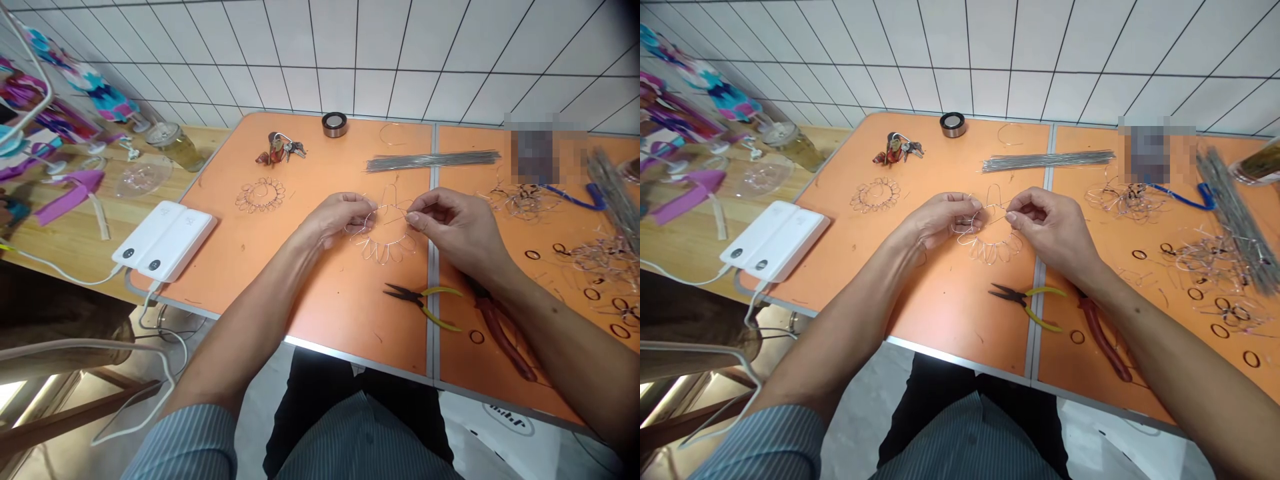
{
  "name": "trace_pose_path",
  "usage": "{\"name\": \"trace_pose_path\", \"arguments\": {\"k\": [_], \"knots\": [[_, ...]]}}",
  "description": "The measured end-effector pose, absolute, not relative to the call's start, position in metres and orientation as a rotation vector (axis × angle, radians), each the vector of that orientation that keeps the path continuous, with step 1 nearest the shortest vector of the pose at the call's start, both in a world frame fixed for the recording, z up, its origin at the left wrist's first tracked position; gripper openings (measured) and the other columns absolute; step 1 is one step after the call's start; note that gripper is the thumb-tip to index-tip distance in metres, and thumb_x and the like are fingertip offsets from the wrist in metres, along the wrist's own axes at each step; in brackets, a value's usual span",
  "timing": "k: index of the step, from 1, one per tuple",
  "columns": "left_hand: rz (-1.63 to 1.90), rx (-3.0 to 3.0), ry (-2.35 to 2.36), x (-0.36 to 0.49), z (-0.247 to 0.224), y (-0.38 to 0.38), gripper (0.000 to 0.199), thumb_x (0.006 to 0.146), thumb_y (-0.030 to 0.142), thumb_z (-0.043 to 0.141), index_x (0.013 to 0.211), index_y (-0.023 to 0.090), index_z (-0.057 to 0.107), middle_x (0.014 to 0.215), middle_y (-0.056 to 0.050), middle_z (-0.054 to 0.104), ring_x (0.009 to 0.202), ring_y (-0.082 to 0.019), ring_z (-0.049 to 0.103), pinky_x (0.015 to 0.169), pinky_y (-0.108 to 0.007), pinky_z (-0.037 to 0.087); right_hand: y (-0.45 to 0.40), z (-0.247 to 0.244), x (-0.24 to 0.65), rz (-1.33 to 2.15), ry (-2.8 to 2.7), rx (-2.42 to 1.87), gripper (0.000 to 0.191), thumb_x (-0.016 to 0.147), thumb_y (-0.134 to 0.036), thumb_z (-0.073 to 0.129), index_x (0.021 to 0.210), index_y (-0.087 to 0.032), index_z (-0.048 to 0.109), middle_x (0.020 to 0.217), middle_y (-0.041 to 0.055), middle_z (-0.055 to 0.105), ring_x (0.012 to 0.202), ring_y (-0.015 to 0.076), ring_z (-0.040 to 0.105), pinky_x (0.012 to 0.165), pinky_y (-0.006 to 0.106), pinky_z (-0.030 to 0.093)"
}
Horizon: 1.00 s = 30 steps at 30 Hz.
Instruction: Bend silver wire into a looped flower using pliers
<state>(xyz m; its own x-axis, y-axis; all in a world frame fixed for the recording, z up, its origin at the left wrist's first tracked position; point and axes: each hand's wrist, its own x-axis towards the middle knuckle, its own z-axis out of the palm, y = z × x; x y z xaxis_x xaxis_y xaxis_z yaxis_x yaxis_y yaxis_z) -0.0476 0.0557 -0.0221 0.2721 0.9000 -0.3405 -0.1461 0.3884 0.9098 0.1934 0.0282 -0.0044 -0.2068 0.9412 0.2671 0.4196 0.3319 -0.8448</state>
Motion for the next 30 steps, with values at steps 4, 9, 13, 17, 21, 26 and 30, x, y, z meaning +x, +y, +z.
{"name": "trace_pose_path", "arguments": {"k": [4,9,13,17,21,26,30], "knots": [[0.828,0.888,1.015,-0.0484,-0.0228,0.0553,0.023,0.099,0.020,0.076,0.078,0.014,0.068,0.078,-0.006,0.074,0.064,-0.011,0.066,0.071,-0.026,0.055,0.0281,-0.0038,0.1934,0.823,-1.764,-1.214,0.008,0.089,-0.034,0.084,0.089,-0.027,0.079,0.087,0.0018,0.081,0.080,0.0206,0.074,0.077,0.037,0.061],[0.822,0.820,1.027,-0.0470,-0.0200,0.0537,0.018,0.098,0.017,0.078,0.081,0.013,0.070,0.080,-0.007,0.076,0.067,-0.013,0.070,0.072,-0.029,0.058,0.0290,-0.0051,0.1940,0.821,-1.754,-1.213,0.007,0.089,-0.033,0.084,0.089,-0.029,0.079,0.086,0.0012,0.080,0.079,0.0209,0.073,0.076,0.038,0.061],[0.815,0.727,1.037,-0.0453,-0.0176,0.0528,0.016,0.096,0.014,0.078,0.082,0.013,0.071,0.080,-0.007,0.076,0.068,-0.015,0.072,0.071,-0.030,0.057,0.0297,-0.0055,0.1952,0.795,-1.761,-1.209,0.012,0.091,-0.038,0.088,0.089,-0.029,0.080,0.087,0.0021,0.081,0.080,0.0232,0.074,0.076,0.041,0.063],[0.806,0.694,1.040,-0.0442,-0.0211,0.0534,0.017,0.096,0.015,0.080,0.081,0.011,0.073,0.080,-0.008,0.076,0.069,-0.015,0.072,0.071,-0.030,0.058,0.0294,-0.0035,0.1958,0.795,-1.757,-1.214,0.011,0.091,-0.037,0.088,0.090,-0.029,0.080,0.088,0.0018,0.081,0.081,0.0221,0.074,0.078,0.039,0.064],[0.781,0.701,1.033,-0.0450,-0.0251,0.0535,0.020,0.097,0.023,0.083,0.084,0.010,0.077,0.084,-0.012,0.078,0.072,-0.017,0.073,0.076,-0.032,0.061,0.0291,-0.0023,0.1957,0.791,-1.737,-1.215,0.013,0.091,-0.038,0.089,0.090,-0.030,0.079,0.088,0.0021,0.082,0.081,0.0234,0.075,0.078,0.041,0.064],[0.753,0.720,1.052,-0.0466,-0.0251,0.0525,0.028,0.099,0.032,0.082,0.084,0.009,0.078,0.088,-0.014,0.079,0.076,-0.020,0.076,0.086,-0.038,0.065,0.0298,-0.0035,0.1962,0.796,-1.728,-1.201,0.008,0.090,-0.033,0.086,0.090,-0.029,0.079,0.088,0.0018,0.081,0.081,0.0221,0.074,0.078,0.039,0.062],[0.752,0.733,1.045,-0.0462,-0.0264,0.0527,0.029,0.102,0.031,0.079,0.081,0.010,0.077,0.085,-0.010,0.076,0.077,-0.019,0.075,0.084,-0.037,0.065,0.0303,-0.0044,0.1967,0.787,-1.741,-1.199,0.009,0.090,-0.034,0.086,0.090,-0.028,0.079,0.088,0.0019,0.080,0.081,0.0215,0.074,0.077,0.038,0.062]]}}
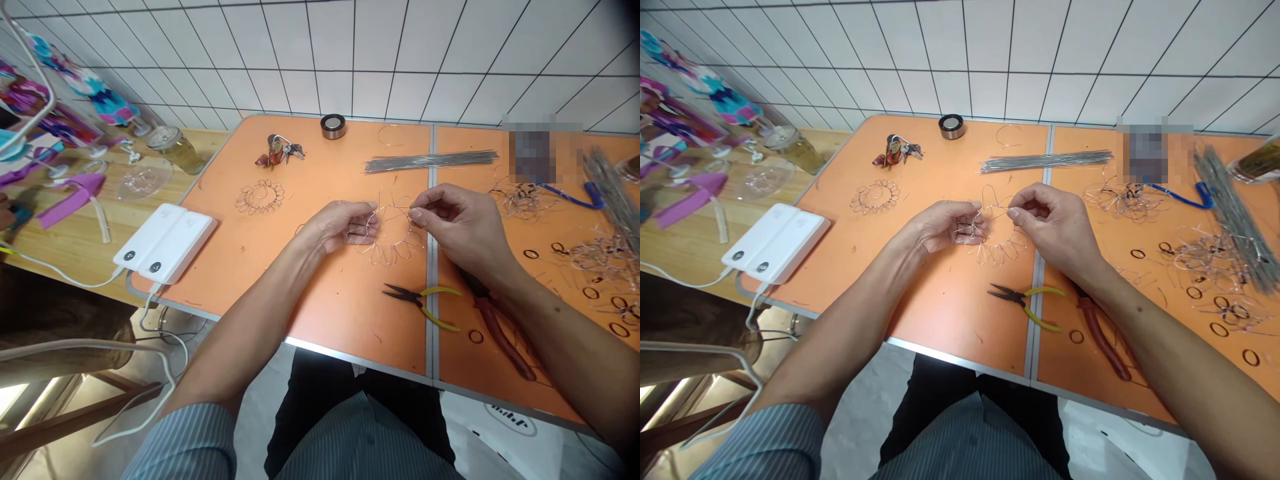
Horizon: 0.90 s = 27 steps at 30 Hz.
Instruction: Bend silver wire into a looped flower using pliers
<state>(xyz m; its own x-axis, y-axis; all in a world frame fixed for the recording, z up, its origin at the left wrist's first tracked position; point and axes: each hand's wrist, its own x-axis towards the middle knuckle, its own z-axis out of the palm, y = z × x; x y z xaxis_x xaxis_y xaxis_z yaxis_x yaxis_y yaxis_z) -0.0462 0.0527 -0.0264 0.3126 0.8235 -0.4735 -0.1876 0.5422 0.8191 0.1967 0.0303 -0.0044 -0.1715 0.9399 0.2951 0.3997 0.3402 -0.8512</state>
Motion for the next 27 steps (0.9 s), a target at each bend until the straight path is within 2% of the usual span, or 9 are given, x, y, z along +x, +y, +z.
{"name": "trace_pose_path", "arguments": {"k": [6,13,27], "knots": [[0.777,0.713,1.013,-0.044,-0.026,0.052,0.026,0.099,0.028,0.081,0.081,0.011,0.075,0.087,-0.009,0.074,0.077,-0.017,0.073,0.074,-0.031,0.062,0.029,-0.004,0.196,0.796,-1.736,-1.192,0.007,0.090,-0.033,0.085,0.090,-0.030,0.078,0.089,0.0014,0.081,0.082,0.0228,0.075,0.079,0.041,0.062],[0.815,0.680,1.058,-0.041,-0.021,0.049,0.019,0.098,0.022,0.083,0.085,0.010,0.078,0.088,-0.010,0.078,0.075,-0.017,0.074,0.083,-0.037,0.067,0.029,-0.004,0.196,0.810,-1.720,-1.201,0.012,0.090,-0.038,0.088,0.089,-0.030,0.078,0.089,0.0015,0.082,0.082,0.0238,0.075,0.080,0.042,0.063],[0.897,0.672,1.047,-0.034,-0.013,0.043,0.019,0.099,0.013,0.079,0.080,0.010,0.075,0.079,-0.006,0.076,0.066,-0.015,0.072,0.081,-0.038,0.067,0.026,-0.004,0.195,0.750,-1.729,-1.204,0.006,0.092,-0.034,0.085,0.090,-0.031,0.081,0.089,0.0011,0.081,0.083,0.0238,0.076,0.079,0.042,0.063]]}}
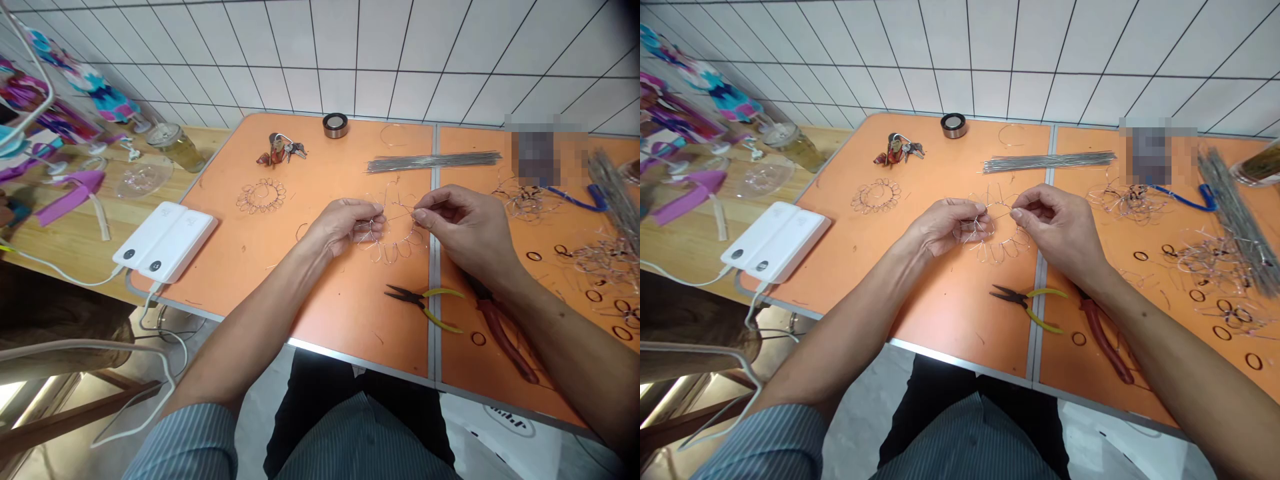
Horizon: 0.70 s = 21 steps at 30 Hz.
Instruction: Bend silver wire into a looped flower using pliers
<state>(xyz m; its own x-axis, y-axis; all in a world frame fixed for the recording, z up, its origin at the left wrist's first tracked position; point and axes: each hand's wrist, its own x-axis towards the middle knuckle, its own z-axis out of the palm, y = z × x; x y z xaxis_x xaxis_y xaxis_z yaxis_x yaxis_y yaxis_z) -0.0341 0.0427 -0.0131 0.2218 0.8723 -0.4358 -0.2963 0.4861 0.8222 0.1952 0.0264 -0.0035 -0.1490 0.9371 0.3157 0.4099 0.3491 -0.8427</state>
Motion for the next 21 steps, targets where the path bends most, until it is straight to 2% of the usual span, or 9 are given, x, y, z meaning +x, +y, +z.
{"name": "trace_pose_path", "arguments": {"k": [8,14,21], "knots": [[0.926,0.721,1.093,-0.033,-0.011,0.042,0.027,0.103,0.016,0.078,0.077,0.011,0.076,0.079,-0.007,0.080,0.063,-0.012,0.071,0.072,-0.030,0.063,0.023,-0.003,0.194,0.650,-1.748,-1.211,0.004,0.094,-0.033,0.084,0.092,-0.031,0.081,0.096,0.0019,0.084,0.088,0.0256,0.077,0.085,0.046,0.064],[0.933,0.735,1.081,-0.033,-0.015,0.042,0.027,0.103,0.018,0.081,0.078,0.010,0.078,0.081,-0.008,0.081,0.065,-0.013,0.072,0.075,-0.030,0.063,0.017,0.003,0.193,0.603,-1.676,-1.208,0.005,0.096,-0.033,0.086,0.094,-0.033,0.081,0.100,0.0021,0.085,0.093,0.0279,0.080,0.088,0.049,0.068],[0.915,0.758,1.058,-0.030,-0.012,0.039,0.029,0.105,0.016,0.077,0.077,0.009,0.076,0.077,-0.009,0.079,0.064,-0.013,0.073,0.070,-0.029,0.061,0.015,0.005,0.191,0.457,-1.754,-1.180,0.010,0.100,-0.026,0.082,0.094,-0.033,0.080,0.098,0.0025,0.084,0.091,0.0270,0.080,0.085,0.047,0.067]]}}
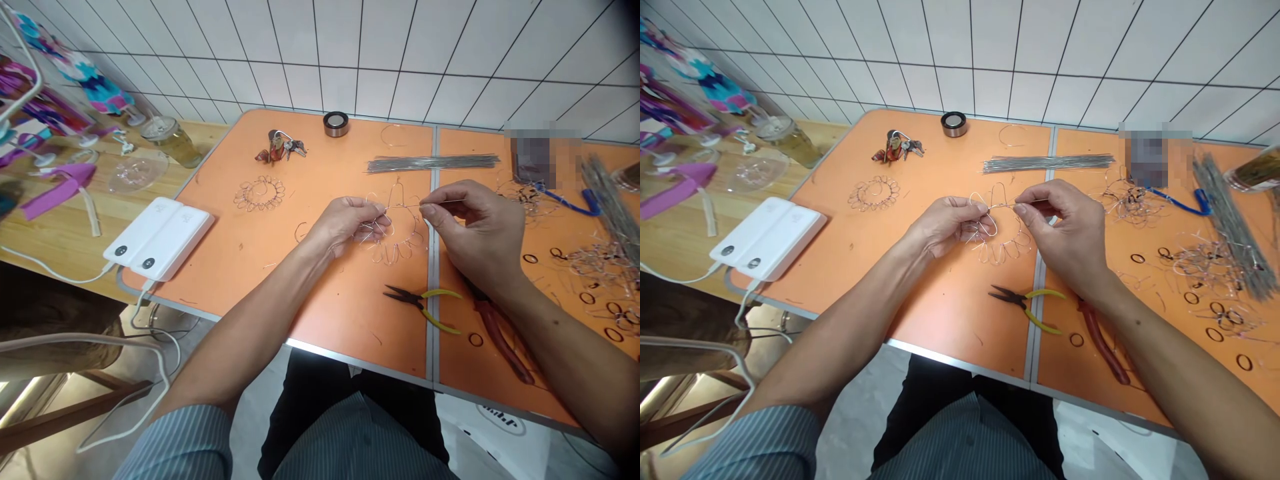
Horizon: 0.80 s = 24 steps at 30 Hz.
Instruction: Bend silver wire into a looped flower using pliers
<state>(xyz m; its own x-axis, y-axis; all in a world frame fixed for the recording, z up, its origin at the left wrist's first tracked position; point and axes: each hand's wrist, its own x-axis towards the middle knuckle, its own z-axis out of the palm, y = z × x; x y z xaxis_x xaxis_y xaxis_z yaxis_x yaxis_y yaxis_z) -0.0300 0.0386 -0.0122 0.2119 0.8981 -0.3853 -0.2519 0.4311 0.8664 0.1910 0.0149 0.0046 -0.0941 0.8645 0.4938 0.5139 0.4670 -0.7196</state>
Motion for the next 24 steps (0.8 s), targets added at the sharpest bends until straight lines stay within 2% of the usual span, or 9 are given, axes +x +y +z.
{"name": "trace_pose_path", "arguments": {"k": [6,14,24], "knots": [[0.929,0.786,1.022,-0.0293,-0.0147,0.0378,0.026,0.102,0.017,0.082,0.078,0.009,0.077,0.076,-0.008,0.079,0.063,-0.012,0.071,0.072,-0.030,0.062,0.0177,-0.0002,0.1918,0.174,-1.907,-1.014,0.014,0.100,-0.020,0.077,0.095,-0.033,0.080,0.091,-0.0003,0.084,0.080,0.0253,0.079,0.074,0.043,0.063],[0.916,0.782,1.029,-0.0274,-0.0124,0.0366,0.027,0.104,0.016,0.081,0.078,0.009,0.077,0.077,-0.007,0.079,0.060,-0.011,0.069,0.071,-0.030,0.062,0.0158,-0.0046,0.1924,-0.002,-2.033,-0.952,0.018,0.106,-0.018,0.073,0.106,-0.034,0.079,0.103,0.0003,0.090,0.094,0.0271,0.087,0.084,0.045,0.067],[0.910,0.757,1.037,-0.0247,-0.0099,0.0357,0.029,0.105,0.012,0.078,0.076,0.009,0.077,0.074,-0.006,0.079,0.058,-0.010,0.068,0.071,-0.029,0.061,0.0130,-0.0014,0.1888,-0.110,-2.109,-1.016,0.015,0.111,-0.022,0.069,0.101,-0.032,0.074,0.105,0.0024,0.091,0.103,0.0292,0.088,0.089,0.048,0.063]]}}
